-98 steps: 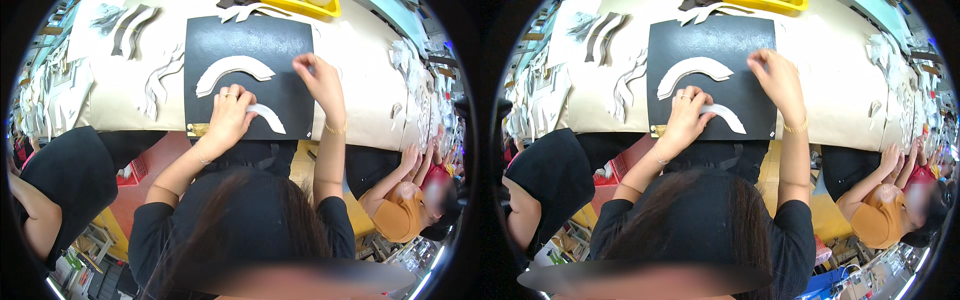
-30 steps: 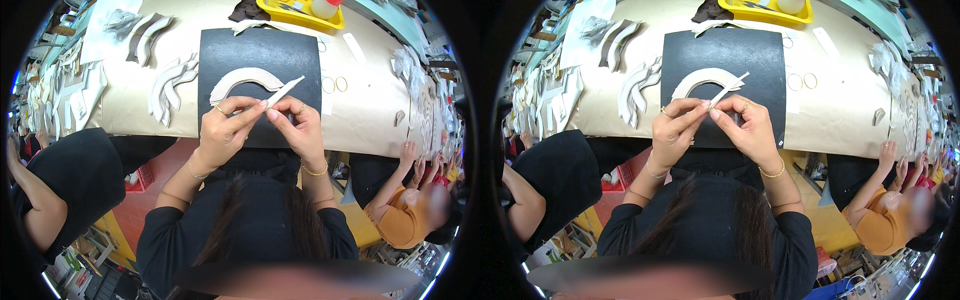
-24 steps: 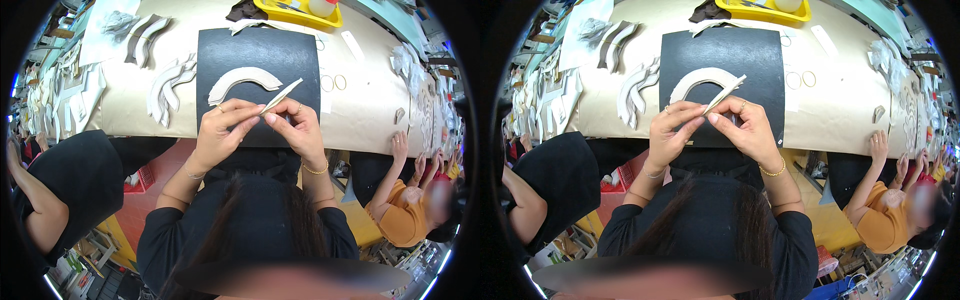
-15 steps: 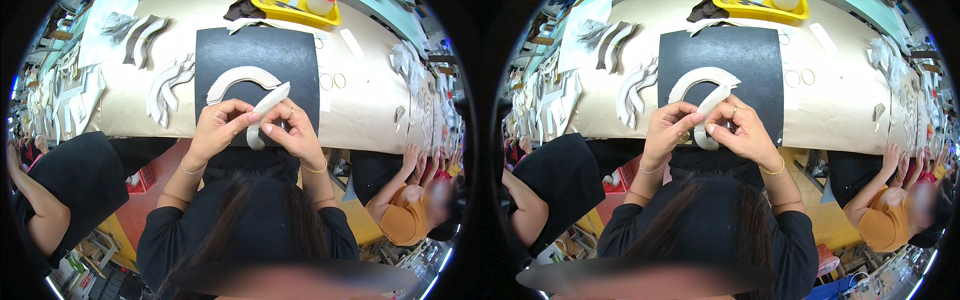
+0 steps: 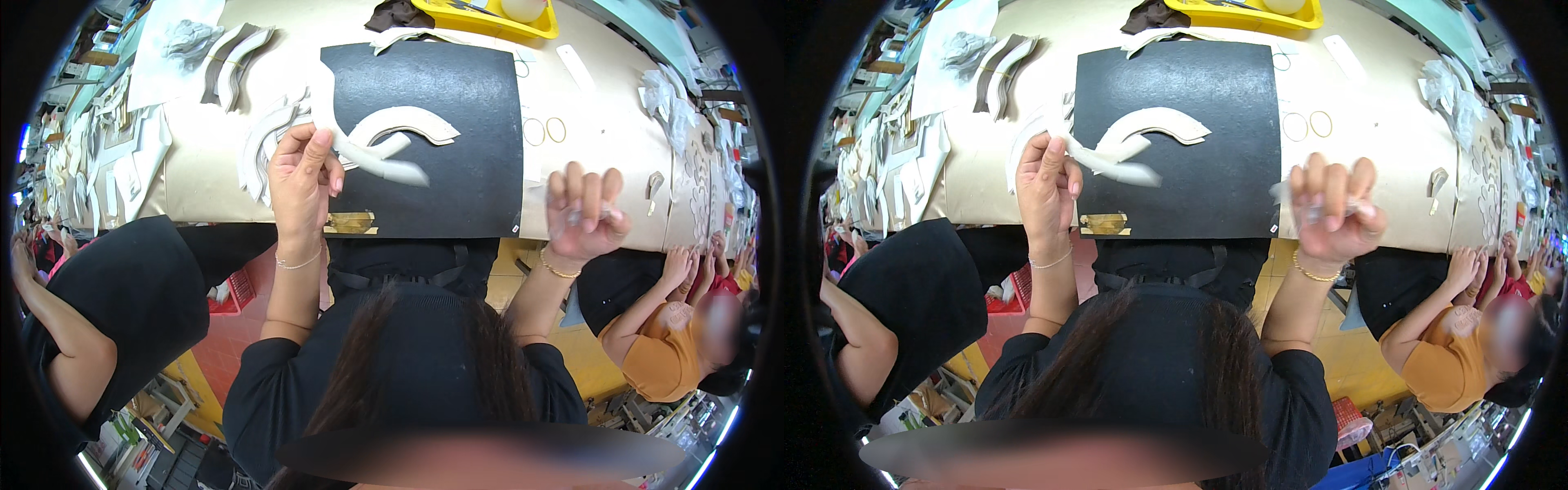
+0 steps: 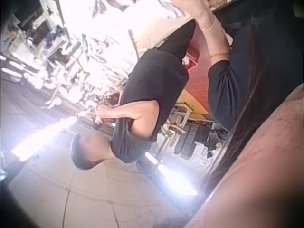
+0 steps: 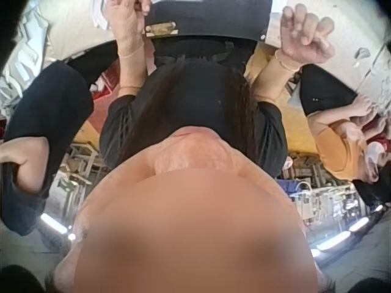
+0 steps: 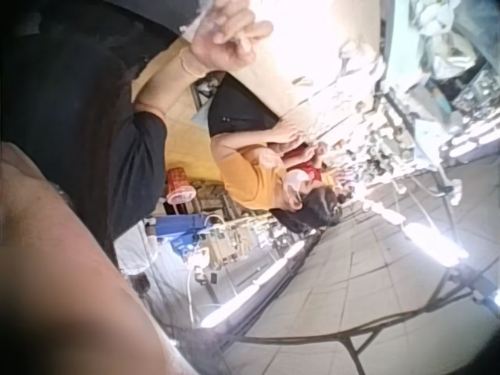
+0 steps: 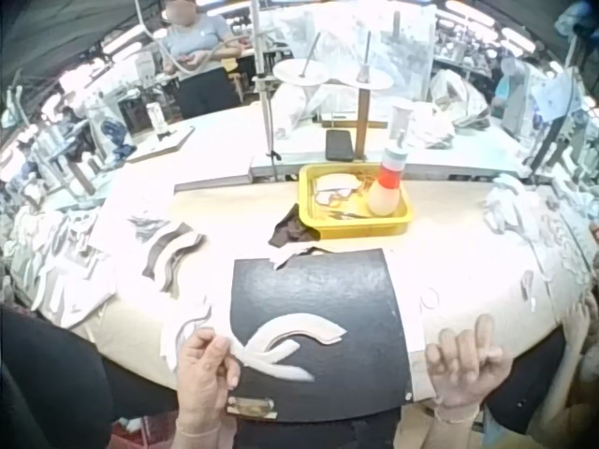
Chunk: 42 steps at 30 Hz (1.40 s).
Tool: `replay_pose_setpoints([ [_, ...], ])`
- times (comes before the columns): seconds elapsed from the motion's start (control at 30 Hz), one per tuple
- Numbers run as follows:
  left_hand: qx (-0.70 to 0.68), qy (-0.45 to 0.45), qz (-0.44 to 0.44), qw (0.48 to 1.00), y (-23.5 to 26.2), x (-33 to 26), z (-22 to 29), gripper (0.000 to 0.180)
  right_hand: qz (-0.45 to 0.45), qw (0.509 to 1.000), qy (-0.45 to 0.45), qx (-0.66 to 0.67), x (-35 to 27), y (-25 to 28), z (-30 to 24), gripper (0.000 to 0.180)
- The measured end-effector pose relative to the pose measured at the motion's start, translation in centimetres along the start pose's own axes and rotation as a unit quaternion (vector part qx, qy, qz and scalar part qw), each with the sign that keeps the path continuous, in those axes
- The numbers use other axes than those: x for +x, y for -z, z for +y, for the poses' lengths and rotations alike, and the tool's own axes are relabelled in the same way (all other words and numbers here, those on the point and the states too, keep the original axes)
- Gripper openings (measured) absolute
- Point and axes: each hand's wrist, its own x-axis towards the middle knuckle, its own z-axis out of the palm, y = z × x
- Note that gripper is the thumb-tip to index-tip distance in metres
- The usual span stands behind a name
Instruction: The person arranges white curved fabric pieces on a black board, repeatedly picking up pieces, placing them in a curved pattern, and adjusting their positions. The person also briefly reaches for a small white object on the floor and returns to arranging the fabric pieces.
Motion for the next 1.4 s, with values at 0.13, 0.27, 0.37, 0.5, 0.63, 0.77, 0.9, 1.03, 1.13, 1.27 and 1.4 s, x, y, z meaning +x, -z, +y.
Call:
replay_pose_setpoints([
  [0.13,0.06,-0.017,-0.047,0.997,-1.0,-1.3,-0.7,0.015,0.057,0.986,0.062,-0.142,0.2,0.5,-1.0,0.02],
  [0.27,0.114,-0.052,-0.31,0.942,-1.6,-1.5,-1.0,0.022,0.062,0.984,-0.04,-0.161,-0.5,-0.6,0.9,0.017],
  [0.37,0.136,0.017,-0.364,0.921,-2.1,-1.8,-1.3,0.02,-0.015,0.829,-0.06,-0.556,-0.7,-2.0,1.9,0.022],
  [0.5,0.254,-0.013,-0.413,0.875,-2.8,-2.2,-1.9,0.021,-0.194,0.77,-0.167,-0.584,0.4,-2.2,4.3,0.034],
  [0.63,0.338,-0.106,-0.33,0.875,-2.3,-1.6,-3.1,0.03,-0.099,0.767,-0.356,-0.525,-0.1,-1.0,5.2,0.028],
  [0.77,0.678,-0.221,-0.099,0.694,-0.3,0.5,-5.1,0.055,0.068,0.742,-0.309,-0.592,-0.3,1.1,5.1,0.019],
  [0.9,0.722,-0.205,-0.056,0.658,1.9,2.8,-6.6,0.046,0.122,0.665,-0.249,-0.693,-0.5,3.0,4.1,0.02],
  [1.03,0.693,-0.221,-0.033,0.685,2.9,6.2,-6.7,0.033,0.171,0.626,-0.16,-0.744,0.1,5.4,2.9,0.024],
  [1.13,0.648,-0.166,-0.052,0.742,3.0,7.4,-6.3,0.031,0.219,0.744,-0.133,-0.618,1.9,7.5,3.5,0.028],
  [1.27,0.649,-0.172,-0.092,0.736,2.4,6.6,-6.5,0.032,0.176,0.725,-0.146,-0.65,5.0,9.0,4.9,0.029],
  [1.4,0.649,-0.235,-0.06,0.721,1.4,5.8,-6.6,0.026,0.08,0.514,-0.011,-0.854,5.7,7.7,6.1,0.025],
])
